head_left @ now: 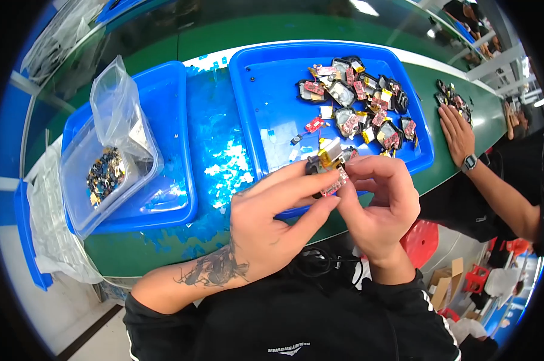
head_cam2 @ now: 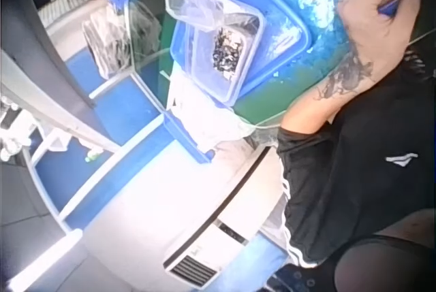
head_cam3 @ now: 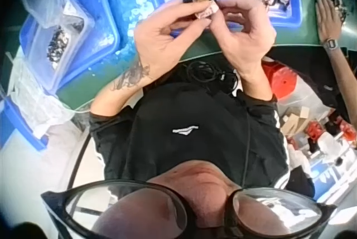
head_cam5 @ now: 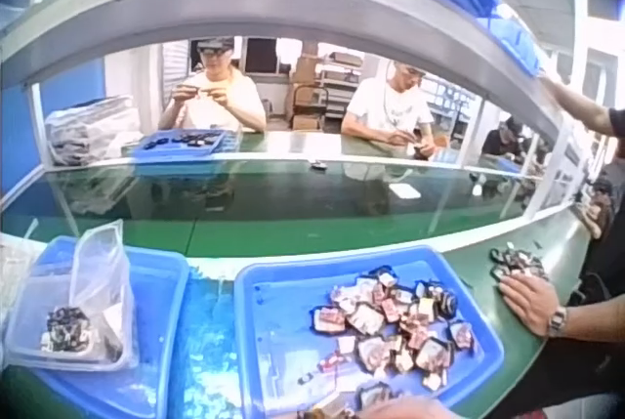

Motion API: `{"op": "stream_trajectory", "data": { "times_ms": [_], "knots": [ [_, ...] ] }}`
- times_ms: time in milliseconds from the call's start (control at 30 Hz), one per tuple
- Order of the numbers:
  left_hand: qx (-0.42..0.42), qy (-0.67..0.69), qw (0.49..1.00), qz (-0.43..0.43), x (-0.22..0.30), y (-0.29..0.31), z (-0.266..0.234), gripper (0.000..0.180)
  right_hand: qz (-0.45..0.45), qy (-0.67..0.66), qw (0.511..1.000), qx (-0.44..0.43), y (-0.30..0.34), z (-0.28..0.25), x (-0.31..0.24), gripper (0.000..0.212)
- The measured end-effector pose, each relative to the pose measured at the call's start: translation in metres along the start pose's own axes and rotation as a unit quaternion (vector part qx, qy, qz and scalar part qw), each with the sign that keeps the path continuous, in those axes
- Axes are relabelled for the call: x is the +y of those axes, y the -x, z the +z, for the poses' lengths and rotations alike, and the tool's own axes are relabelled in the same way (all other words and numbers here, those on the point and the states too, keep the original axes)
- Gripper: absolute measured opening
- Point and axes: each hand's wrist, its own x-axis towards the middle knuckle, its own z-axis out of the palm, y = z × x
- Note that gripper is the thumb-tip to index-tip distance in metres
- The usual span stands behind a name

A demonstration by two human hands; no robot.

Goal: Assembling internal components of smartwatches at a factory workbench.

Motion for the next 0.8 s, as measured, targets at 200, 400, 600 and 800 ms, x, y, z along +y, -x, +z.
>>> {"op": "stream_trajectory", "data": {
  "times_ms": [200, 400, 600, 800],
  "knots": [
    [0.051, 0.184, 0.972, -0.140, 0.005, -0.013, -0.005, 0.024, 0.194, -0.059, 0.972, -0.118, -0.022, -0.011, -0.019, 0.021],
    [0.024, 0.210, 0.964, -0.160, 0.000, -0.019, -0.013, 0.024, -0.080, 0.118, 0.982, -0.127, -0.027, -0.023, -0.004, 0.023],
    [0.022, 0.220, 0.958, -0.183, 0.000, -0.017, -0.015, 0.026, -0.308, 0.252, 0.892, -0.215, -0.040, -0.032, -0.004, 0.036],
    [-0.010, 0.254, 0.939, -0.230, 0.005, -0.018, -0.018, 0.028, -0.408, 0.288, 0.800, -0.334, -0.065, -0.029, -0.012, 0.028]
  ]
}}
